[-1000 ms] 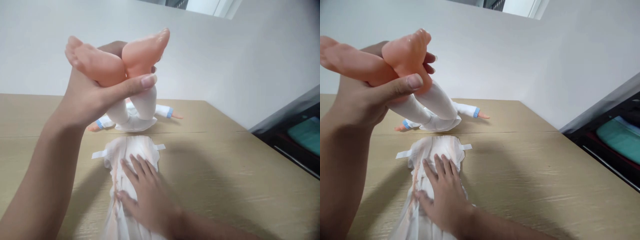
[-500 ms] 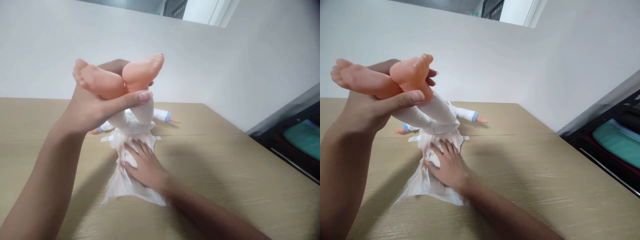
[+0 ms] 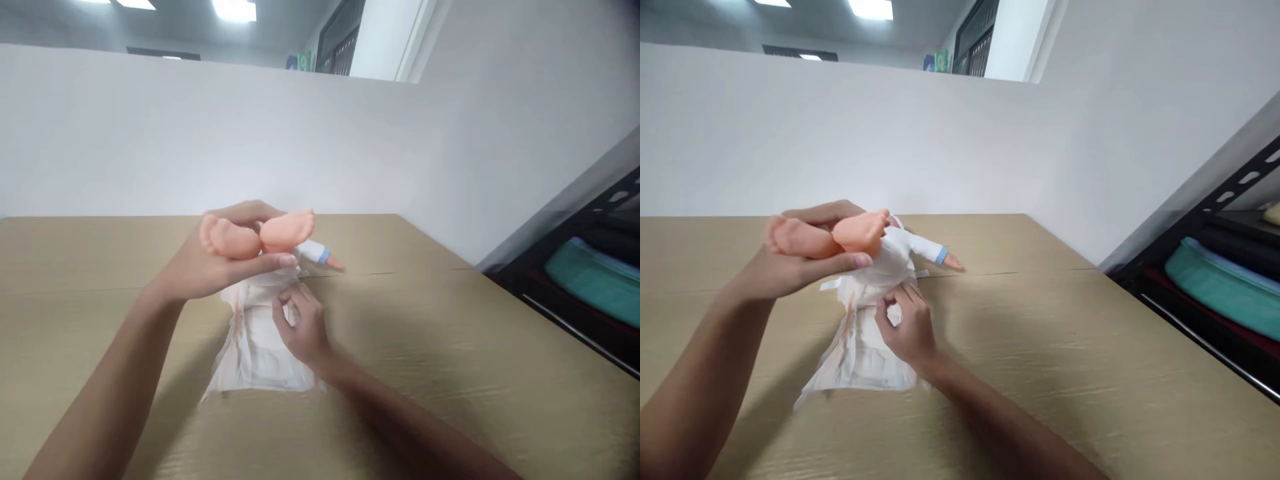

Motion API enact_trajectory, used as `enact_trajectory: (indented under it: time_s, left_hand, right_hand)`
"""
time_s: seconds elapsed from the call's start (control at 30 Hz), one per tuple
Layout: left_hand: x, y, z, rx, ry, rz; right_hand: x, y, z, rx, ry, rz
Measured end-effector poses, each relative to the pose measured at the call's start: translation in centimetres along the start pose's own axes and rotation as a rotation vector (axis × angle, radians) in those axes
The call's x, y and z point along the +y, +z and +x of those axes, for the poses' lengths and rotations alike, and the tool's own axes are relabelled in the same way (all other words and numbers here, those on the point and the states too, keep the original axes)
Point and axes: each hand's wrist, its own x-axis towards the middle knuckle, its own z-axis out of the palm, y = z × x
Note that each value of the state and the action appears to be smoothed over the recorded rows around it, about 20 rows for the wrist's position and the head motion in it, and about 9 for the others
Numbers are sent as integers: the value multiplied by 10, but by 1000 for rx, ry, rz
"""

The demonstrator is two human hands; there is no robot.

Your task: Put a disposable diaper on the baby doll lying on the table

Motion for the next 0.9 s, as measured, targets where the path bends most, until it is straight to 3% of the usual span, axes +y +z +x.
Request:
enact_trajectory:
  time_s: [0.2,0.27,0.43,0.53,0.63,0.8,0.9]
  left_hand:
    - [3,18,-15,-129,41,-37]
    - [3,24,-22,-178,60,-11]
    - [-1,33,-50,-226,68,11]
    - [-10,28,-75,-174,88,63]
    - [-25,16,-105,-189,201,161]
    - [-48,3,-156,-378,184,281]
    - [-59,4,-176,-412,182,329]
  right_hand:
    - [-24,-36,6,279,-123,80]
    - [-30,-42,13,271,-144,93]
    - [-33,-48,21,-59,-117,195]
    - [-31,-58,18,-129,-102,182]
    - [-28,-79,10,-213,-101,166]
    - [-9,-120,-13,-523,-241,67]
    - [8,-129,-28,-636,-454,-76]
